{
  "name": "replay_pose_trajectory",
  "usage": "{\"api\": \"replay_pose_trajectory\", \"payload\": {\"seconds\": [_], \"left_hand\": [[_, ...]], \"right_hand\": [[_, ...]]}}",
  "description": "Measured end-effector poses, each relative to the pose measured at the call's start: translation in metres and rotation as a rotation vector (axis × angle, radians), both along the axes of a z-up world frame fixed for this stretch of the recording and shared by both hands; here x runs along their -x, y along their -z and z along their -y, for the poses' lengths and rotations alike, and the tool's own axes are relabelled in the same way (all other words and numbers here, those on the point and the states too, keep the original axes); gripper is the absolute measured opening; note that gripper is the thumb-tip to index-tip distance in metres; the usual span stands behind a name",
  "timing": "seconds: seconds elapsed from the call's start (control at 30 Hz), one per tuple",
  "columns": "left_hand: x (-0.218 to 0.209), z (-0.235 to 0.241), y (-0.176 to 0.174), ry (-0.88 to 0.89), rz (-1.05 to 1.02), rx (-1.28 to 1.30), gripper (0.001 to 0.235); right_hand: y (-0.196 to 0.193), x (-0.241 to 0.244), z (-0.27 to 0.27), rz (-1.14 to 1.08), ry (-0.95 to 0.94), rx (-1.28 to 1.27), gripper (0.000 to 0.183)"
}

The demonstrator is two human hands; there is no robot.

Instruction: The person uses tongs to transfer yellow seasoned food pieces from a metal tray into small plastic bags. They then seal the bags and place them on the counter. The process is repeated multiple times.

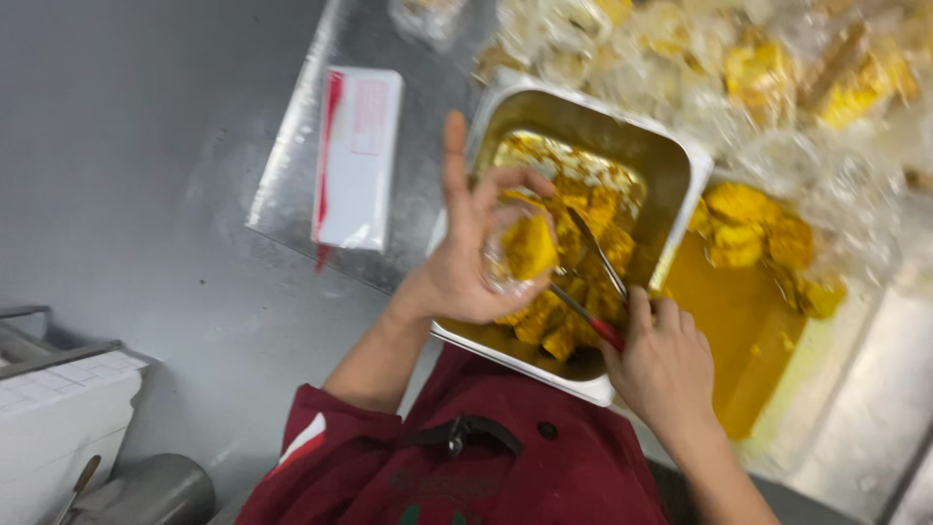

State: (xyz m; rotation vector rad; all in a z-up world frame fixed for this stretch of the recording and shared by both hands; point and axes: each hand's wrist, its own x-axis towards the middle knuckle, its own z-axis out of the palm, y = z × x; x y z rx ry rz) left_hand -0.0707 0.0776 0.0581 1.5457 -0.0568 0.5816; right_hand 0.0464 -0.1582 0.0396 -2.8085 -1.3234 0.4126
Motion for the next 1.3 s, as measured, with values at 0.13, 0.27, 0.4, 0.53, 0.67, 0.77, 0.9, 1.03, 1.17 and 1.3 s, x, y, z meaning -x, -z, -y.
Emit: {"api": "replay_pose_trajectory", "payload": {"seconds": [0.13,0.27,0.4,0.53,0.67,0.77,0.9,1.03,1.17,1.3], "left_hand": [[0.003,0.003,-0.002,0.055,0.009,-0.08,0.136],[0.007,0.016,0.001,0.183,-0.022,0.001,0.133],[0.003,0.025,0.008,0.242,-0.008,-0.045,0.136],[-0.002,0.032,0.017,0.201,0.048,-0.189,0.134],[-0.011,0.032,0.014,0.124,0.22,-0.308,0.126],[-0.012,0.033,0.017,0.115,0.172,-0.349,0.123],[-0.005,0.032,0.018,0.123,0.084,-0.296,0.119],[-0.002,0.019,0.003,-0.075,-0.062,-0.4,0.113],[-0.003,0.004,-0.002,-0.131,-0.4,-0.271,0.07],[-0.013,-0.016,-0.008,-0.302,-0.207,-0.419,0.044]], "right_hand": [[0.018,0.003,-0.01,0.069,0.007,0.052,0.086],[0.037,-0.01,0.0,-0.474,0.197,-0.209,0.078],[0.049,-0.012,0.012,-1.119,0.204,-0.795,0.047],[0.047,-0.008,0.007,-1.1,0.304,-0.89,0.04],[0.023,-0.011,-0.012,-1.081,0.39,-0.856,0.03],[0.007,-0.01,-0.021,-1.066,0.342,-0.814,0.02],[-0.004,-0.01,-0.031,-1.089,0.268,-0.818,0.011],[-0.011,-0.014,-0.041,-1.095,0.247,-0.975,0.009],[-0.009,-0.025,-0.042,-1.039,0.24,-1.095,0.009],[-0.005,-0.031,-0.042,-0.668,0.195,-0.897,0.021]]}}
